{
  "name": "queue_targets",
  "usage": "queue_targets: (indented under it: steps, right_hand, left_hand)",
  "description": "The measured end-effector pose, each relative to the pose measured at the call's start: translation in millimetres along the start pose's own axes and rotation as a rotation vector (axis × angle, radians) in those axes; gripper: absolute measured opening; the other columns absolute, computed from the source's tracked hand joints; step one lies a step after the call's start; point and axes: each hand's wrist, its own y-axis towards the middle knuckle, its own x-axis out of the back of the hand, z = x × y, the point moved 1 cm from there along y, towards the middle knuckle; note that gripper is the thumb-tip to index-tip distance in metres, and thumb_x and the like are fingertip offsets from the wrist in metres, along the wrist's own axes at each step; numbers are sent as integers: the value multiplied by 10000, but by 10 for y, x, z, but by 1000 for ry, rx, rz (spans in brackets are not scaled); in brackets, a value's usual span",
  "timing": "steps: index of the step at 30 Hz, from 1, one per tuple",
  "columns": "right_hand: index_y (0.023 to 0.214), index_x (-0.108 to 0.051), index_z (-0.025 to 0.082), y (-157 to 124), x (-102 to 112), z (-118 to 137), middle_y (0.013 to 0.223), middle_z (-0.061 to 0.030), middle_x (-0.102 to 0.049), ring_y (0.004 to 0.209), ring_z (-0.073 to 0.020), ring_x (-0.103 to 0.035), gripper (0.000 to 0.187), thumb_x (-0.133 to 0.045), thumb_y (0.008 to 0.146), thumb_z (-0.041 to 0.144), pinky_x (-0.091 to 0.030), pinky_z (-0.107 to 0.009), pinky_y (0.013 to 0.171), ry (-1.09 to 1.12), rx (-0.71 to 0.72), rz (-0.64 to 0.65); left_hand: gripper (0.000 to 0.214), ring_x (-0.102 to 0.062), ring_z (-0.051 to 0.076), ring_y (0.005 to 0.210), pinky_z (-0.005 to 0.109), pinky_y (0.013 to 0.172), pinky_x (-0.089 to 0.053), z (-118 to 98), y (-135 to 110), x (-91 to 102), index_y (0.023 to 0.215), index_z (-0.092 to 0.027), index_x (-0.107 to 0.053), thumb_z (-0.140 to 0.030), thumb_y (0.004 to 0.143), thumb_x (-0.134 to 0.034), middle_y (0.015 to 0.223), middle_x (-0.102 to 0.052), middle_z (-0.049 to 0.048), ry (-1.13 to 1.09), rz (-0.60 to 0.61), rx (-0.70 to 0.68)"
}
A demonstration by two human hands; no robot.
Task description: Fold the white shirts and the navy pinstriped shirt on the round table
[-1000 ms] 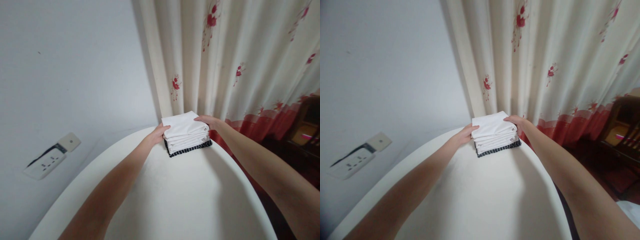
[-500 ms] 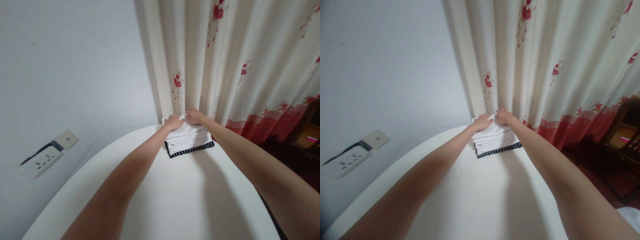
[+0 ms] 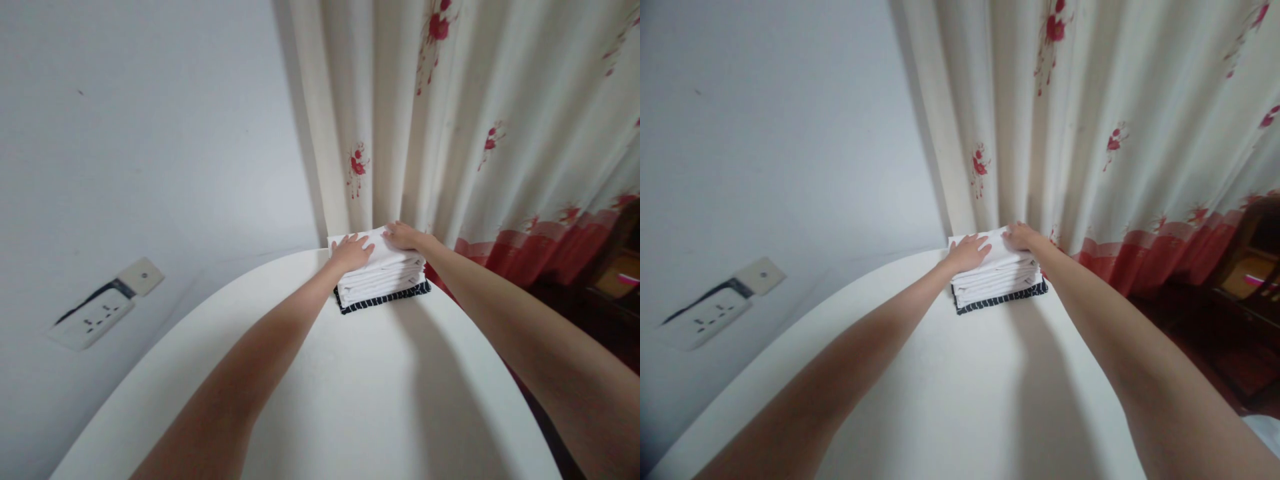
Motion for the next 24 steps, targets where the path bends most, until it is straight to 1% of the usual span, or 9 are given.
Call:
queue_targets:
  steps: [3, 6, 8, 11, 13, 15, 18, 22, 24]
  right_hand:
    - [1374, -537, 75, -109, 100, 55, 1532, -238, -429, 1484, -313, -296, 488, -518, 982, 365, -226, -440, 1196, -118, -14, -60]
    - [1412, -497, 104, -280, 127, 159, 1570, -211, -378, 1488, -278, -288, 459, -389, 1025, 326, -221, -411, 1198, -206, -4, -125]
    - [1369, -539, 128, -438, 93, 223, 1517, -203, -453, 1437, -277, -378, 429, -372, 1025, 322, -278, -405, 1171, -258, 3, -127]
    - [1271, -606, 135, -709, 14, 293, 1356, -216, -591, 1312, -319, -517, 374, -445, 987, 317, -375, -479, 1094, -309, -31, -91]
    - [1300, -580, 121, -887, -28, 360, 1391, -240, -555, 1352, -352, -465, 393, -434, 984, 304, -341, -559, 1098, -345, -53, -151]
    - [1373, -521, 107, -1070, -90, 486, 1503, -247, -444, 1447, -353, -330, 439, -363, 1003, 284, -242, -599, 1144, -393, 3, -297]
    - [1425, -481, 101, -1397, -321, 784, 1569, -211, -378, 1497, -303, -242, 479, -312, 1003, 254, -162, -539, 1198, -407, 187, -442]
    - [1430, -503, 122, -1913, -911, 1193, 1568, -160, -408, 1486, -259, -285, 498, -336, 983, 262, -242, -442, 1199, -275, 335, -325]
    - [1441, -504, 138, -2155, -1219, 1344, 1563, -142, -422, 1475, -253, -315, 507, -334, 985, 276, -264, -429, 1200, -231, 358, -243]
  left_hand:
    - [309, -292, 347, 1489, 612, 1200, -38, -45, -144, 18, 1097, -239, -679, -400, 837, -726, 1472, -548, 116, 58, -21, -48]
    - [306, -377, 335, 1443, 580, 1215, -41, -103, -368, 16, 1157, -225, -679, -404, 913, -633, 1449, -566, 132, 89, -53, -156]
    - [348, -352, 343, 1455, 585, 1216, -5, -131, -588, -17, 1222, -244, -666, -417, 925, -613, 1480, -539, 113, 121, -45, -216]
    - [440, -247, 334, 1506, 577, 1217, 62, -155, -987, -87, 1342, -304, -602, -425, 919, -617, 1554, -458, 55, 238, 0, -281]
    - [488, -200, 311, 1526, 552, 1230, 59, -166, -1249, -103, 1422, -323, -535, -438, 949, -561, 1593, -395, 36, 353, 8, -316]
    - [522, -191, 291, 1531, 529, 1245, 5, -160, -1479, -61, 1493, -305, -454, -449, 990, -462, 1617, -349, 43, 428, -20, -330]
    - [552, -208, 274, 1528, 512, 1244, -109, -65, -1767, 114, 1551, -256, -356, -427, 1026, -345, 1630, -318, 70, 467, -78, -273]
    - [552, -213, 279, 1527, 529, 1230, -162, 241, -2136, 451, 1548, -228, -351, -395, 1023, -338, 1627, -325, 84, 553, -82, -91]
    - [553, -218, 283, 1526, 535, 1226, -173, 408, -2350, 610, 1543, -211, -363, -391, 1021, -328, 1625, -326, 91, 596, -69, -18]
